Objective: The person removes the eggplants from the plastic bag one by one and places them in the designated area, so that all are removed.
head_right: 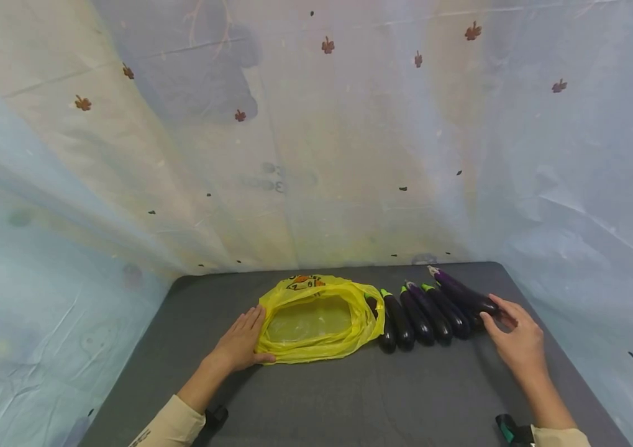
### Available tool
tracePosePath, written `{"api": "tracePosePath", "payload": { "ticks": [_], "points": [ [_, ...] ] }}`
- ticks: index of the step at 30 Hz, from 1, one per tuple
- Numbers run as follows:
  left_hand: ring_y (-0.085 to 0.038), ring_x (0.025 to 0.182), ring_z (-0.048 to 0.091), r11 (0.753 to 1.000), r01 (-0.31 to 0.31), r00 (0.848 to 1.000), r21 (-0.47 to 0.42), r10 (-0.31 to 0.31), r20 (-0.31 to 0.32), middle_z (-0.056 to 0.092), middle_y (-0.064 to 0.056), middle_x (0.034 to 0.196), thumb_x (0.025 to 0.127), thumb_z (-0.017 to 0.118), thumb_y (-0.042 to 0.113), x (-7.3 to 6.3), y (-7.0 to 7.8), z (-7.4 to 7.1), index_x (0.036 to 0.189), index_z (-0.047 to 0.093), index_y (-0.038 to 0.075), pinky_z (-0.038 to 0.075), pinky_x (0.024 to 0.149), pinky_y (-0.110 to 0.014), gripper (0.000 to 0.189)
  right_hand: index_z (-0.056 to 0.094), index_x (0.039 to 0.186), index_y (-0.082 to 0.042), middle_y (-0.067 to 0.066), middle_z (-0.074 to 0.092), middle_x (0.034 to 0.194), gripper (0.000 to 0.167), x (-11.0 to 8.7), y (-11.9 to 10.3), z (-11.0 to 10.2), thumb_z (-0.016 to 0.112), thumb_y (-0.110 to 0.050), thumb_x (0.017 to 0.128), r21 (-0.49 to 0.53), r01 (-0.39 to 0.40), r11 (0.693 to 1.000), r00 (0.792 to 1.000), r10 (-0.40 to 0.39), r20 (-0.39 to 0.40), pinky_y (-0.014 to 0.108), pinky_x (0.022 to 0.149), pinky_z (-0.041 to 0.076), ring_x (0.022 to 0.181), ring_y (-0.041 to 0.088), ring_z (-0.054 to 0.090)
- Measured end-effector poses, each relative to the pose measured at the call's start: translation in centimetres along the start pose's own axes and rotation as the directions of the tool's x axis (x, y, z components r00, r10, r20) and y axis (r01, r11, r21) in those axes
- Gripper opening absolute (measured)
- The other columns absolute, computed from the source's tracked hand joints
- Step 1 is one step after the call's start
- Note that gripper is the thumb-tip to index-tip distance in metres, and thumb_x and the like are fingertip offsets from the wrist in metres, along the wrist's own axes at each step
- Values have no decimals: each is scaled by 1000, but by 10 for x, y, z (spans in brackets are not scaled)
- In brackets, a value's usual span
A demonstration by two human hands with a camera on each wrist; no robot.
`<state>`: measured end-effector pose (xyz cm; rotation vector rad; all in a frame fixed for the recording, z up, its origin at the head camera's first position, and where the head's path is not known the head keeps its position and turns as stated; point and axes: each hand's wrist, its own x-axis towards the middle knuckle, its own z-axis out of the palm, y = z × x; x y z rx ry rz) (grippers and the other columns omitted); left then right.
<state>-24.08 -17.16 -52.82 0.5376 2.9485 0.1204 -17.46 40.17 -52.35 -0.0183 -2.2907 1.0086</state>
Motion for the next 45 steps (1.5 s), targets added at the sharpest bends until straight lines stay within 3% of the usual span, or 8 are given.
{"api": "tracePosePath", "payload": {
  "ticks": [3,8,10,32,35,38,40,45],
  "points": [
    [-36,165,19,1000,0,1000,-8,0,-3,19,-20,177,90,79,65,0,0,2,170,21,-2,19,134,-52,120,66,146,-1,-17,57,126,49,1,8,-2,79,-11,100,-16,-28,999,1000,29,9,-7,84,41,103,-30,45],
    [-36,164,19,1000,-3,1000,-10,2,-8,20,-20,177,89,79,65,0,-1,5,170,22,-2,20,133,-52,119,63,150,-3,24,63,135,51,4,19,-2,76,-18,103,-72,-100,992,994,102,31,-7,77,38,100,-33,37],
    [-36,164,19,1000,-4,1000,-10,4,-11,20,-20,177,89,79,65,1,-1,5,170,22,-2,20,133,-52,120,61,152,-4,30,62,138,52,6,22,-2,74,-22,105,-98,-127,987,991,131,37,-6,74,35,98,-34,34],
    [-37,164,20,1000,-6,1000,-16,6,-13,20,-20,177,90,79,64,0,-1,4,170,22,-3,20,133,-53,119,60,150,2,36,60,135,52,14,49,-1,72,-22,106,-158,-234,959,965,248,79,-1,60,37,87,-33,32],
    [-38,164,20,1000,-7,1000,-24,7,-13,20,-21,177,90,80,62,0,-1,4,170,22,-3,20,133,-53,119,60,150,2,36,61,136,52,15,51,-2,71,-22,106,-189,-245,951,959,267,98,2,58,38,89,-18,52],
    [-39,164,20,1000,-11,1000,-25,11,-12,20,-22,176,90,81,61,0,-1,3,169,21,-4,20,133,-54,119,60,148,5,39,63,134,50,17,52,-3,72,-18,105,-204,-245,948,954,273,120,5,57,41,98,25,75],
    [-39,164,20,1000,-10,1000,-24,10,-12,20,-22,177,90,81,61,0,-1,3,169,21,-4,20,133,-54,119,59,146,7,41,63,132,49,17,52,-4,72,-16,105,-207,-245,947,950,277,142,10,56,44,110,51,71],
    [-37,164,19,1000,-1,1000,-24,1,-14,20,-21,177,89,80,63,0,-1,4,170,21,-3,19,134,-53,120,57,143,9,43,60,134,46,17,53,-5,71,-13,105,-219,-247,944,938,290,191,20,55,48,116,58,65]
  ]
}}
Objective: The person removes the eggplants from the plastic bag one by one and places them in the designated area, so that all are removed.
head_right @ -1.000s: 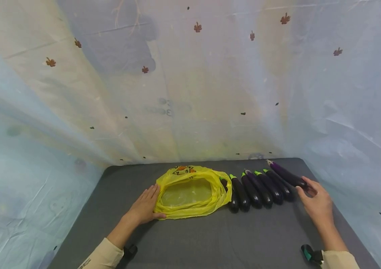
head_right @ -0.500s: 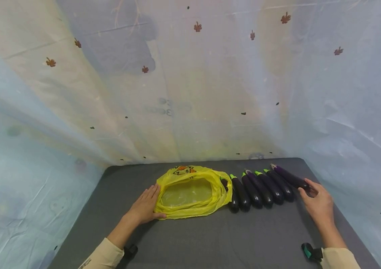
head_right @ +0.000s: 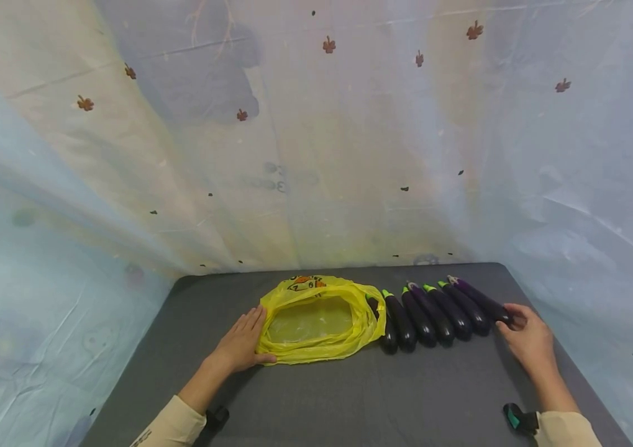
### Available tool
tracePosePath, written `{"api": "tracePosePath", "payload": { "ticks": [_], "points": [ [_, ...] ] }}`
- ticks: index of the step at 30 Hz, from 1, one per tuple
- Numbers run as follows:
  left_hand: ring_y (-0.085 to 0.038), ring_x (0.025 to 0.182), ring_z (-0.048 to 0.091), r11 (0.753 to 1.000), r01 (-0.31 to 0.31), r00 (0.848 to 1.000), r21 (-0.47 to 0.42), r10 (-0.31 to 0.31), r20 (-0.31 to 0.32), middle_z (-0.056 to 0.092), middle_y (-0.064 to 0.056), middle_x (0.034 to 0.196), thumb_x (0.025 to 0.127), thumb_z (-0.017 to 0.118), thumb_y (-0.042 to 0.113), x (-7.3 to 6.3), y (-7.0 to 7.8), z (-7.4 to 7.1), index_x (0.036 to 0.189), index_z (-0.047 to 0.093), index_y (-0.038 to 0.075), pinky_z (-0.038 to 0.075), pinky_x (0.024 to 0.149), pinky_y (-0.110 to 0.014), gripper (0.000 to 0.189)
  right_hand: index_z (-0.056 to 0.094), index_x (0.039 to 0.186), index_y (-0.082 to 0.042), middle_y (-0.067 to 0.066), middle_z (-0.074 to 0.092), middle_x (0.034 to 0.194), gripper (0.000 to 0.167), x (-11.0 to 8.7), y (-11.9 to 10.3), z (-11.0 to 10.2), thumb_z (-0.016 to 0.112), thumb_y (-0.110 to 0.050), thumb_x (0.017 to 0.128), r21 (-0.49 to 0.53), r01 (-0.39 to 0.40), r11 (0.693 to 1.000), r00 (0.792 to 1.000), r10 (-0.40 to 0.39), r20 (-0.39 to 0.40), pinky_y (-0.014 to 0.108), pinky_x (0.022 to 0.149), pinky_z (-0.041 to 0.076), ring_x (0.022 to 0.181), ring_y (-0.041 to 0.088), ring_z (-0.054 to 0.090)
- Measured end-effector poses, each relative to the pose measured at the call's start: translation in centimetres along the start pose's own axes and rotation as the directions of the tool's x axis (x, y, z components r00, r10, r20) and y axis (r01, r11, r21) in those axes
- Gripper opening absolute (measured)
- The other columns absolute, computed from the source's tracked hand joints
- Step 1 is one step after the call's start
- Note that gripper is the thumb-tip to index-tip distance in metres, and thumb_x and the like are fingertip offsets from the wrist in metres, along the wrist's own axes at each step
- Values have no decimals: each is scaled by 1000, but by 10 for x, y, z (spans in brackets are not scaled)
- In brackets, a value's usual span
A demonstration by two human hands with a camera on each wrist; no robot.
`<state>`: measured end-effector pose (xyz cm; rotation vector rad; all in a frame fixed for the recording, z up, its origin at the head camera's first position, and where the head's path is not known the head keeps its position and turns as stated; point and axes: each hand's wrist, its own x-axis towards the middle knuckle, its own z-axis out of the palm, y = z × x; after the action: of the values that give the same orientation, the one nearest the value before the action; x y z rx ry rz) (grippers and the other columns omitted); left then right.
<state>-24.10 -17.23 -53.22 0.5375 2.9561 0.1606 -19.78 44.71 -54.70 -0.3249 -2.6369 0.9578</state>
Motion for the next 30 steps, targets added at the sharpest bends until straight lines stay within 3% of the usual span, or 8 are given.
{"api": "tracePosePath", "payload": {
  "ticks": [3,6,10,22,27,30],
  "points": [
    [-37,164,19,1000,2,1000,0,-2,-3,20,-21,177,89,80,64,0,0,1,170,21,-3,19,134,-53,120,57,142,9,42,58,136,46,1,1,1,70,-15,105,-7,-9,1000,1000,9,16,28,59,53,117,58,64],
    [-37,164,19,1000,3,1000,-3,-3,-4,20,-21,177,89,80,64,-1,-1,1,170,21,-3,19,133,-53,120,56,143,9,43,57,137,48,1,0,1,69,-19,107,1,-25,1000,999,25,25,46,67,60,119,59,63],
    [-37,164,20,1000,5,1000,-11,-5,-8,20,-21,177,89,81,63,-1,0,1,170,22,-3,19,133,-53,120,53,145,9,44,55,140,51,0,-1,2,65,-25,109,13,-36,999,999,36,31,66,80,58,122,60,60],
    [-36,164,20,1000,-4,1000,-11,4,-15,20,-20,177,89,80,64,-1,0,-1,170,22,-2,18,134,-53,120,45,152,11,46,48,145,61,-5,-9,-2,57,-34,113,46,-33,998,999,32,24,74,91,50,128,64,52],
    [-36,164,21,1000,-30,999,-6,29,-27,20,-20,177,89,78,67,-4,-2,0,170,22,-1,18,134,-54,120,45,153,10,47,43,149,61,-13,-17,-4,58,-34,112,39,11,999,1000,-11,0,79,96,43,131,68,46],
    [-36,164,21,999,-38,998,-13,37,-41,21,-20,177,89,78,68,-6,-2,-1,170,22,-1,17,134,-55,120,46,153,9,47,42,149,62,-18,-26,-5,61,-33,111,9,51,999,999,-50,-14,80,92,42,129,68,45]
  ]
}}
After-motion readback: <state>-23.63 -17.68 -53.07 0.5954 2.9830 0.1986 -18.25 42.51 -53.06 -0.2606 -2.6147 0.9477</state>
